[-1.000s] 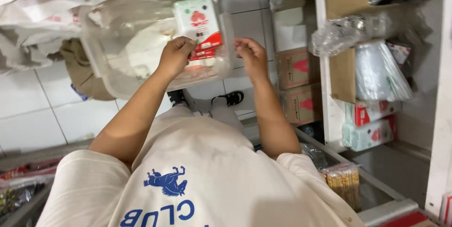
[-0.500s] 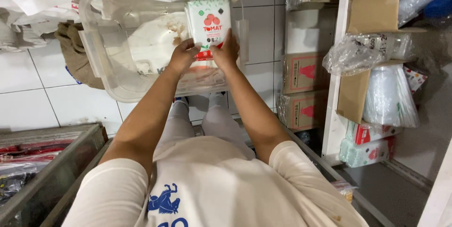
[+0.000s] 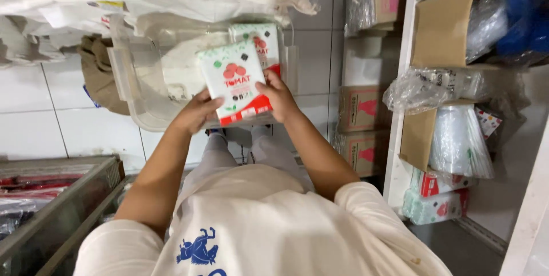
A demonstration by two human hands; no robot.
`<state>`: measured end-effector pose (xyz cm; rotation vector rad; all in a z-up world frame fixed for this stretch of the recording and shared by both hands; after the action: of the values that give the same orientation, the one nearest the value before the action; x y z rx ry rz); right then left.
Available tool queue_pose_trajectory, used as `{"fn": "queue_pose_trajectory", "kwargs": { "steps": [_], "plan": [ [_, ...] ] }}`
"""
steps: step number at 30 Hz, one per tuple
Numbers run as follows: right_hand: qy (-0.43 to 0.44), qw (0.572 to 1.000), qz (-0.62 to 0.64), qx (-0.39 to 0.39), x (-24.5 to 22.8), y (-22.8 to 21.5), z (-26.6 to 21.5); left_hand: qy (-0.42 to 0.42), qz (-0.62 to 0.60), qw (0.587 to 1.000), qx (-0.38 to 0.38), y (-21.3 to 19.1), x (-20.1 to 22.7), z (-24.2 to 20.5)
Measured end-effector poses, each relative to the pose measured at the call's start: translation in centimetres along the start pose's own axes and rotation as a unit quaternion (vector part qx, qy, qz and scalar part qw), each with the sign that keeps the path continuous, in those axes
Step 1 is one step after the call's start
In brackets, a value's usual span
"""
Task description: The person repeatedly picks up small white packets labeled TOMAT from a clear plastic bin and places them onto a nearby shelf. The action is performed one at a time in a repetitive cycle throughout the clip.
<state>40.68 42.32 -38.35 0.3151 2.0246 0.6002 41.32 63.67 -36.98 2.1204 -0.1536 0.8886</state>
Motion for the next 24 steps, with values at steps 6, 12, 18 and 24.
{"fn": "queue_pose_trajectory", "kwargs": {
  "steps": [6,12,18,24],
  "plan": [
    [-0.082,0.992,-0.018,-0.092,-8.8,11.7,-5.1,0.258,-0.329,0.877,-0.235,10.1,9.5,-3.3],
    [-0.266,0.839,-0.474,0.034,-17.1,20.8,-10.4,0.209,-0.329,0.869,-0.307,16.8,14.1,-5.0],
    [-0.381,0.539,-0.75,-0.049,-16.1,31.1,-13.4,0.175,-0.322,0.867,-0.338,17.8,12.6,-7.3],
    [-0.279,0.495,-0.822,-0.029,-14.5,32.0,-9.7,0.273,-0.258,0.85,-0.369,16.0,11.8,-8.3]
  ]
}}
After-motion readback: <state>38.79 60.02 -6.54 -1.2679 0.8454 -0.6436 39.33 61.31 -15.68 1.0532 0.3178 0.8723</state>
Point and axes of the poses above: each hand's wrist, its own z-axis towards the middle knuckle, its own y-axis out of the palm, x = y × z, the point moved 7 cm from there along z, towards the middle knuckle, and after that the axes turned 12 degrees about -x, right-handed, at the moved point
